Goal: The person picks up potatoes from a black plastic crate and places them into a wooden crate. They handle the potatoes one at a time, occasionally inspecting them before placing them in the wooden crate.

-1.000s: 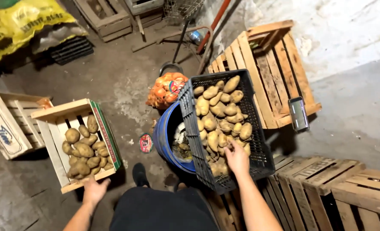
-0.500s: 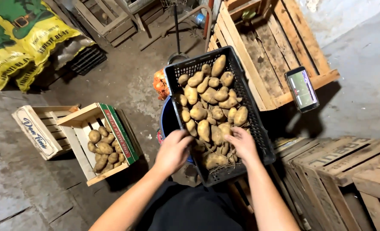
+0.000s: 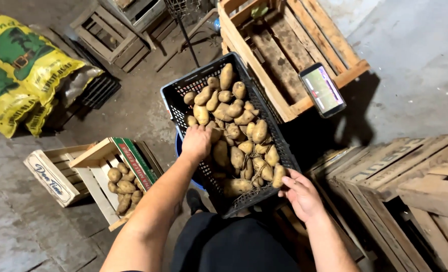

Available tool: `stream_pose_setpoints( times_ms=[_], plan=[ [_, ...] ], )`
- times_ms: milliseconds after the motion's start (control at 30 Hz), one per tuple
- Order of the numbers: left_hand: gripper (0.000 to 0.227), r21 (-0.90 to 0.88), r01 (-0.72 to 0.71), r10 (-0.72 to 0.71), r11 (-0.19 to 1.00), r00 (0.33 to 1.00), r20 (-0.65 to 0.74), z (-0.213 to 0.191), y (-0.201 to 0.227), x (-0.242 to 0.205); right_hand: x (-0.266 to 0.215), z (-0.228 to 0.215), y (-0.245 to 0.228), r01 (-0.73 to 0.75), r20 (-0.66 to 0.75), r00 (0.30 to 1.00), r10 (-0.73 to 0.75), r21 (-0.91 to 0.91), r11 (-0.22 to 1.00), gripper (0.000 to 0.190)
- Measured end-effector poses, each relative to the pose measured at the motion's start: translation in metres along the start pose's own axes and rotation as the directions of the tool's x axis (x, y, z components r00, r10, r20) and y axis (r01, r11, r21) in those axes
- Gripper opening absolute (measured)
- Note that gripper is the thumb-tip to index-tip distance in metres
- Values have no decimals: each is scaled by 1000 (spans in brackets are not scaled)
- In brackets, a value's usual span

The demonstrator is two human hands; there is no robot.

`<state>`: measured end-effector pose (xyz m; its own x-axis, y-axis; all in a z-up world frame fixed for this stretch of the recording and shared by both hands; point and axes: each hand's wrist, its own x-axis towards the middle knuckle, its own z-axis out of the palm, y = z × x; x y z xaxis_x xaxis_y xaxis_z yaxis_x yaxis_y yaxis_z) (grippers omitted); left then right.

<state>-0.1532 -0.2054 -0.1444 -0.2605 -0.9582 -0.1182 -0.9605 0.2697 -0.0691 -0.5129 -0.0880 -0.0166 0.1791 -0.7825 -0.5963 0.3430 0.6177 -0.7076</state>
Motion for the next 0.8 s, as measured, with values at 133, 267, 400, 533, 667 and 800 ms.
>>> stream_pose_setpoints(
  times_ms=[133, 267, 400, 533, 667, 800],
  plan=[
    [43, -116, 82, -77, 990, 996, 42, -64, 8, -14, 8, 1, 10, 40, -41, 998, -47, -158, 987, 48],
    [44, -436, 191, -145, 880, 980, 137, -110, 14, -55, 10, 16, -7, 190, -48, 921, -386, -810, 555, 51],
    [48, -783, 407, -311, 472, 907, 284, -176, 19, -138, 22, 19, -7, 340, 184, 797, -575, -924, 176, 47],
    [32, -887, 461, -391, 5, 818, 422, -128, 8, -225, 53, 22, 6, 335, 353, 826, -439, -934, -122, 48],
    [27, -701, 528, -554, -480, 437, 709, -53, -4, -301, 89, 56, 28, 341, 415, 880, -233, -891, -300, 62],
    [29, -425, 553, -477, -717, 56, 877, -14, -21, -353, 106, 127, 53, 367, 432, 901, -41, -809, -460, 83]
  ],
)
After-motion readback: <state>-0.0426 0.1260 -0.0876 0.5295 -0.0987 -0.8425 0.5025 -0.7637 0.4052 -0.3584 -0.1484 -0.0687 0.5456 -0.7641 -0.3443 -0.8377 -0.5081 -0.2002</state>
